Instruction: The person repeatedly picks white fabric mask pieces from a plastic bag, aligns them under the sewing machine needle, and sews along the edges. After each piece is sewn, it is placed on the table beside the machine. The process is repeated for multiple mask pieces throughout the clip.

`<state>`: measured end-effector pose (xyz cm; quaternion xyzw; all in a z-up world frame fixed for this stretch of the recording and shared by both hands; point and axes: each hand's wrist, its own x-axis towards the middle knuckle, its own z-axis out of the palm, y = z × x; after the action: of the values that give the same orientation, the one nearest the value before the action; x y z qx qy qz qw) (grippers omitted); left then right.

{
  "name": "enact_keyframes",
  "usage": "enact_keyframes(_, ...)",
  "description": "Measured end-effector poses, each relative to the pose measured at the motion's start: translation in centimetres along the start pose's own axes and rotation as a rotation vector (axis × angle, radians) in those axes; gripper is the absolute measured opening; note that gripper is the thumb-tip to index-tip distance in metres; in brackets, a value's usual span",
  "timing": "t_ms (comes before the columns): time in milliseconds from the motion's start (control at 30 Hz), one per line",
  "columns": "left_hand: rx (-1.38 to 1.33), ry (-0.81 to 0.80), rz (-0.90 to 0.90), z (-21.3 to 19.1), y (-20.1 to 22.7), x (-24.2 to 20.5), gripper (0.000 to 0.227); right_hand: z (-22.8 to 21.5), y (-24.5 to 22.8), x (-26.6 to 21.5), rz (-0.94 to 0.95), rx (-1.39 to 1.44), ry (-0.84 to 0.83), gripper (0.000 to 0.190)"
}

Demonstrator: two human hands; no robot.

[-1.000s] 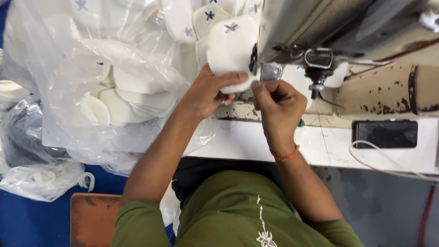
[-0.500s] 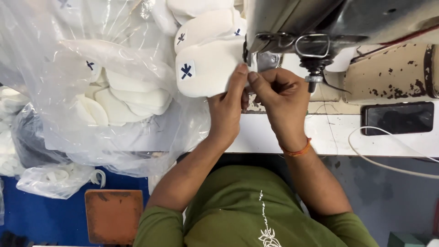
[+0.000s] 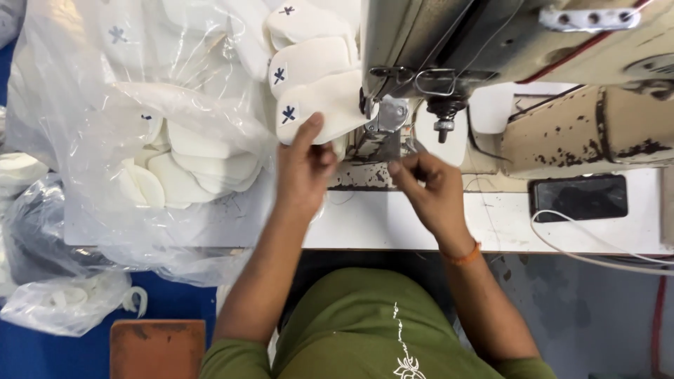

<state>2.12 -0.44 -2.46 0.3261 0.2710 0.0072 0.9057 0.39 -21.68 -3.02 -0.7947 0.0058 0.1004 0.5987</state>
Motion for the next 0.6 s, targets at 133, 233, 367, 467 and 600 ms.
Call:
enact_keyframes(133,0.123,-0.037,0.0,-2.4,2.1,0.8,0.03,-0.3,2.3,-1.9,0.004,0.022,-0.087,0.014)
enact_keyframes(233,0.22,-0.046,-0.014,-2.1,3.8,0.3,0.026,0.2,3.8,-3.1,0.13,0.043,-0.157,0.015)
enact_keyframes(367,0.294,-0.088,-0.049,-2.9,4.3,0.6,0.025,0.6,4.1,-3.7,0.079,0.025,-0.207,0.017)
enact_keyframes(467,0.341,-0.082,-0.087,-2.8,4.3,-1.6,0.024,0.4,3.6,-4.0,0.056,0.025,-0.192,0.018)
enact_keyframes(600,0.384,0.043,-0.042,-1.9,0.6,-6.9,0.02,0.0,2.2,-2.8,0.035,0.104,-0.114,0.021)
